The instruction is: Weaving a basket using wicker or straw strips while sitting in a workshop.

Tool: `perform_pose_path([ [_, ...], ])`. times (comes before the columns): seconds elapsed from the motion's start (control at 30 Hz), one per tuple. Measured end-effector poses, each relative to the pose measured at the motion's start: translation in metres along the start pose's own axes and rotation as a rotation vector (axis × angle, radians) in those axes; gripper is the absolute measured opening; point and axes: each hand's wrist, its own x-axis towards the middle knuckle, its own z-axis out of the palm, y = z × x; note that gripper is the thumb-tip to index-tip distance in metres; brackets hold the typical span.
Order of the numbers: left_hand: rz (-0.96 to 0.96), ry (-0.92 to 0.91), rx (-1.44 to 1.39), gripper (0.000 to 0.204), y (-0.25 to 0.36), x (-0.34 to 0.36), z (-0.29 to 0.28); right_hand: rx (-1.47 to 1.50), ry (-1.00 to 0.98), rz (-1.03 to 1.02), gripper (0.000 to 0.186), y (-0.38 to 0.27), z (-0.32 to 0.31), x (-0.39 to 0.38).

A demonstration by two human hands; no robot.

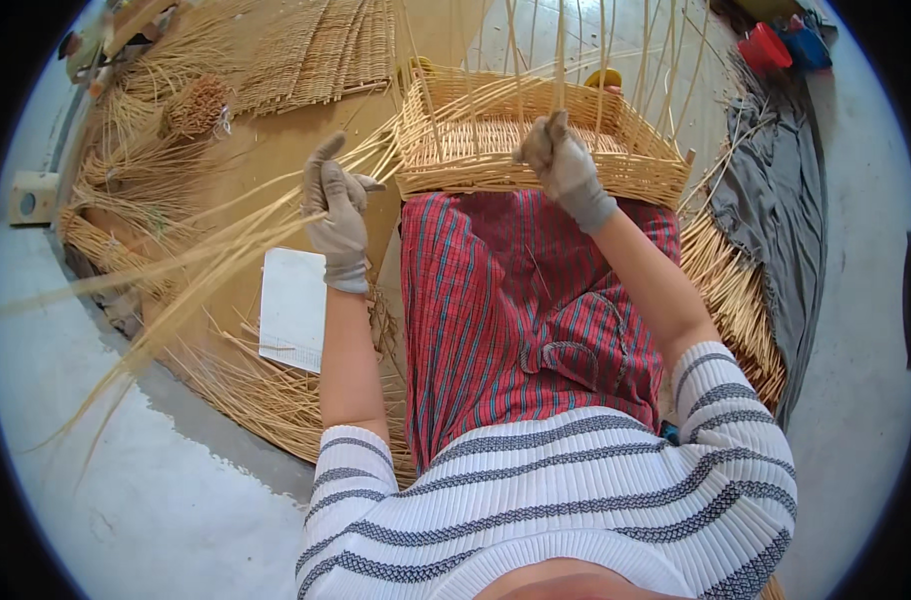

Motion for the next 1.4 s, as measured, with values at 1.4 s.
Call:
perform_pose_path([
  [1.4,-0.204,-0.169,0.382,0.041,-0.033,-0.043,0.106,0.036,0.417,-0.037,0.02,0.049,-0.093,-0.026],
])
